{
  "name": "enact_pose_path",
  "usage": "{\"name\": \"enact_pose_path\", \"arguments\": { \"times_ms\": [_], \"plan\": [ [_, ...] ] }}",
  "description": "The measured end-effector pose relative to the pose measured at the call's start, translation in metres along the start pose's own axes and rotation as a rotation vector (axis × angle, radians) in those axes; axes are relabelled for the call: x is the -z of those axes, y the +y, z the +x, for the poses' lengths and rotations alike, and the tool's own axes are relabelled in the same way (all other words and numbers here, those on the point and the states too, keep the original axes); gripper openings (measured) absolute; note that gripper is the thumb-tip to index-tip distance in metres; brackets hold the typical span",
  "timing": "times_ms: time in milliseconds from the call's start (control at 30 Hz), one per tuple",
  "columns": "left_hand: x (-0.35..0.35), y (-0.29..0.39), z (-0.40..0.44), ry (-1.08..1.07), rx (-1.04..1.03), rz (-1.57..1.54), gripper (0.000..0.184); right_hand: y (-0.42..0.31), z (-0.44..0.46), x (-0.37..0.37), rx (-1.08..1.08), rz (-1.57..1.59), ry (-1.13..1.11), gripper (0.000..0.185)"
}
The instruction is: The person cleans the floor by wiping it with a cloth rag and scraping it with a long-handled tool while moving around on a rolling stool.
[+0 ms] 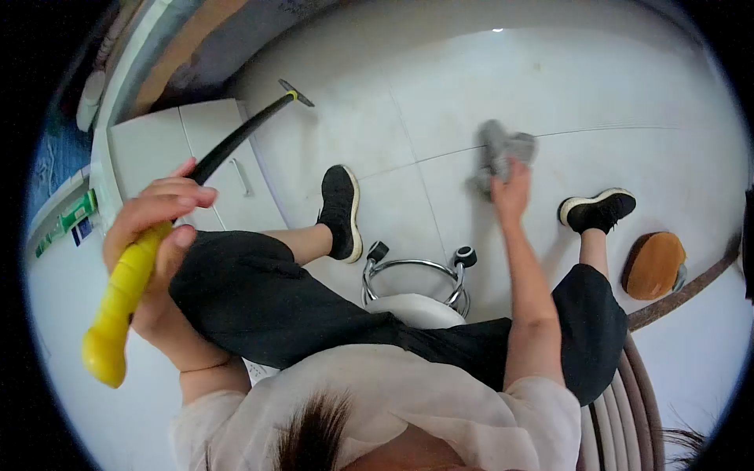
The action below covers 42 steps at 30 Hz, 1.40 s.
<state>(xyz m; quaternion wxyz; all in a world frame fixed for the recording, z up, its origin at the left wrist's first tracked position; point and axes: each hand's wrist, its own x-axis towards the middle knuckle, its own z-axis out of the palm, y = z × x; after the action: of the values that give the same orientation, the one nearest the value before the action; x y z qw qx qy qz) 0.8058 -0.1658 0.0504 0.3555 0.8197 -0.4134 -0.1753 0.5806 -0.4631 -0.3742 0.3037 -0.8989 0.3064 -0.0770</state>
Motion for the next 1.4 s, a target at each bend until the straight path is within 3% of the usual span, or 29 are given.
{"name": "enact_pose_path", "arguments": {
  "times_ms": [33, 67, 167, 267, 367, 400, 467, 500, 567, 633, 667, 800, 833, 900, 967, 1000, 1033, 1133, 1167, 1233, 1267, 1300, 1400],
  "plan": [
    [0.0, 0.002, -0.001, 0.039, 0.031, 0.017, 0.017, -0.035, -0.011, -0.003, 0.002, 0.025, -0.224, 0.06],
    [-0.002, 0.008, 0.0, 0.074, 0.06, 0.04, 0.017, -0.073, -0.028, -0.008, 0.179, -0.021, -0.254, 0.06],
    [-0.008, 0.013, 0.0, 0.135, 0.078, 0.053, 0.02, -0.134, -0.074, -0.06, 0.428, -0.018, -0.619, 0.059],
    [-0.014, 0.014, -0.004, 0.168, 0.067, 0.025, 0.021, -0.14, -0.116, -0.124, 0.813, -0.161, -0.455, 0.059],
    [-0.007, 0.01, -0.01, 0.145, 0.077, -0.031, 0.021, -0.127, -0.1, -0.127, 0.779, -0.006, -0.667, 0.056],
    [-0.004, 0.01, -0.012, 0.128, 0.093, -0.015, 0.02, -0.113, -0.086, -0.128, 0.876, -0.062, -0.618, 0.058],
    [-0.001, 0.006, -0.013, 0.119, 0.091, -0.045, 0.02, -0.098, -0.028, -0.119, 0.502, -0.038, -0.758, 0.057],
    [-0.001, 0.005, -0.015, 0.116, 0.094, -0.061, 0.019, -0.064, 0.0, -0.118, 0.608, -0.162, -0.473, 0.056],
    [-0.003, 0.007, -0.022, 0.139, 0.121, -0.091, 0.018, -0.036, 0.069, -0.071, 0.424, -0.361, -0.123, 0.054],
    [-0.002, 0.006, -0.026, 0.125, 0.117, -0.125, 0.017, -0.003, 0.12, -0.04, 0.186, -0.289, 0.002, 0.053],
    [0.001, 0.005, -0.028, 0.109, 0.116, -0.136, 0.018, 0.017, 0.138, -0.036, 0.26, -0.309, 0.231, 0.051],
    [0.0, 0.012, -0.03, 0.215, 0.173, -0.12, 0.016, -0.022, 0.143, -0.043, -0.011, 0.107, 0.159, 0.058],
    [-0.001, 0.012, -0.03, 0.23, 0.176, -0.12, 0.016, -0.048, 0.123, -0.063, 0.163, 0.155, 0.224, 0.063],
    [-0.003, 0.01, -0.027, 0.233, 0.173, -0.112, 0.015, -0.127, 0.085, -0.085, 0.42, 0.174, 0.03, 0.06],
    [0.0, 0.01, -0.024, 0.198, 0.182, -0.085, 0.014, -0.179, 0.037, -0.115, 0.502, 0.129, -0.136, 0.032],
    [-0.002, 0.011, -0.022, 0.205, 0.188, -0.066, 0.014, -0.185, 0.016, -0.15, 0.575, 0.108, -0.172, 0.03],
    [-0.003, 0.013, -0.02, 0.214, 0.195, -0.045, 0.014, -0.179, -0.001, -0.179, 0.649, 0.089, -0.209, 0.029],
    [-0.002, 0.009, -0.018, 0.217, 0.194, -0.003, 0.015, -0.147, 0.023, -0.172, 0.808, 0.106, -0.239, 0.03],
    [-0.003, 0.008, -0.02, 0.219, 0.204, 0.003, 0.015, -0.137, 0.048, -0.143, 0.703, 0.114, -0.286, 0.03],
    [-0.003, 0.004, -0.02, 0.236, 0.21, -0.016, 0.016, -0.081, 0.089, -0.105, 0.573, 0.043, -0.087, 0.029],
    [0.002, 0.002, -0.02, 0.225, 0.207, -0.023, 0.015, -0.057, 0.122, -0.079, 0.387, -0.155, -0.233, 0.028],
    [0.005, 0.001, -0.021, 0.214, 0.208, -0.027, 0.015, -0.015, 0.139, -0.065, 0.441, -0.253, 0.107, 0.027],
    [0.006, 0.005, -0.02, 0.255, 0.215, -0.11, 0.014, 0.091, 0.194, -0.027, 0.053, -0.327, 0.128, 0.039]
  ]
}}
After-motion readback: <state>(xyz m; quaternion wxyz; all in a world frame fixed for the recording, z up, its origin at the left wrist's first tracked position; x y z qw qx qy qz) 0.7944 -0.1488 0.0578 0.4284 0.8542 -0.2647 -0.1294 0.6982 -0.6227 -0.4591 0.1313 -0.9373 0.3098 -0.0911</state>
